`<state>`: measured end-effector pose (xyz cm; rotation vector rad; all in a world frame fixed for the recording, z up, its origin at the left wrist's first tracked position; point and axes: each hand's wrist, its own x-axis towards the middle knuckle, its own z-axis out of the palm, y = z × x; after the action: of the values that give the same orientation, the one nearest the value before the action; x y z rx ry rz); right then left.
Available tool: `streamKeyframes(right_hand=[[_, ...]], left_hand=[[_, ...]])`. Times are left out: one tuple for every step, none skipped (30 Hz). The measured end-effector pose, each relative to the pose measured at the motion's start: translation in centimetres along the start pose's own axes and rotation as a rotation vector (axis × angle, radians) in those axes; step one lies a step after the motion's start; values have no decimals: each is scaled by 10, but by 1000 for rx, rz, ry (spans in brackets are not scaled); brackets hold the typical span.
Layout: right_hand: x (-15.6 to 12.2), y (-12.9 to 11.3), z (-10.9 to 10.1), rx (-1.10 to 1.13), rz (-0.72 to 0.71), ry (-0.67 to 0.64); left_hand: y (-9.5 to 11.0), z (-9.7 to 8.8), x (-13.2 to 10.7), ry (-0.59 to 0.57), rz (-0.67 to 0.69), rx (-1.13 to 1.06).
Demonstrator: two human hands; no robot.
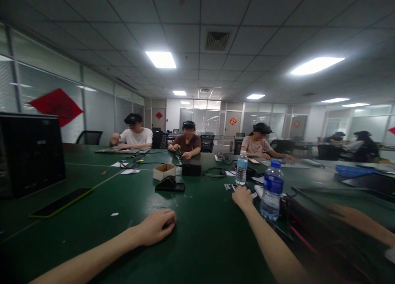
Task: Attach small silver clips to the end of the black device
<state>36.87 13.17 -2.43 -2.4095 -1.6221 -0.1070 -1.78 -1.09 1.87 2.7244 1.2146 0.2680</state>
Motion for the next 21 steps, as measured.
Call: streamKeyframes(right_hand=[[0,0,0,2,-4,-1],[-1,0,0,4,-8,-4],[0,0,0,7,-10,-9],[1,1,-1,10,-9,-17],[2,1,-1,14,-6,-28],[3,2,-2,19,-2,-41],[6,3,-3,23,4,-54],[8,5,-4,27,9,-65],[10,7,-5,30,13,-73],[12,8,-6,33,14,-78],[13,11,-8,38,13,-84],[14,13,-9,43,9,-91],[14,15,-10,51,4,-101],[14,17,-11,58,-4,-112],[13,18,-12,66,-12,-124],[13,20,-12,71,-22,-135],[12,21,-13,75,-31,-143],[10,21,-13,76,-39,-148],[9,21,-13,76,-47,-152],[9,21,-13,76,-54,-154],[8,21,-13,75,-60,-156]], left_hand=[[0,0,0,-4,0,9],[0,0,0,-5,2,15],[0,1,0,-5,3,19],[0,1,0,-6,5,23],[0,1,1,-6,8,27],[0,2,1,-5,12,34],[0,2,1,-2,16,41],[0,2,1,1,20,50],[0,2,2,2,24,56],[0,2,2,4,27,57],[-1,1,2,4,27,53],[-1,1,2,2,26,46],[-2,0,2,0,25,40],[-2,-1,1,-2,25,34],[-2,-1,1,-2,25,31],[-1,0,0,-3,23,32],[0,1,-1,-3,22,36],[2,3,-1,-4,19,42],[3,5,-2,-6,15,44],[4,6,-2,-9,12,41],[3,6,-1,-13,9,32]])
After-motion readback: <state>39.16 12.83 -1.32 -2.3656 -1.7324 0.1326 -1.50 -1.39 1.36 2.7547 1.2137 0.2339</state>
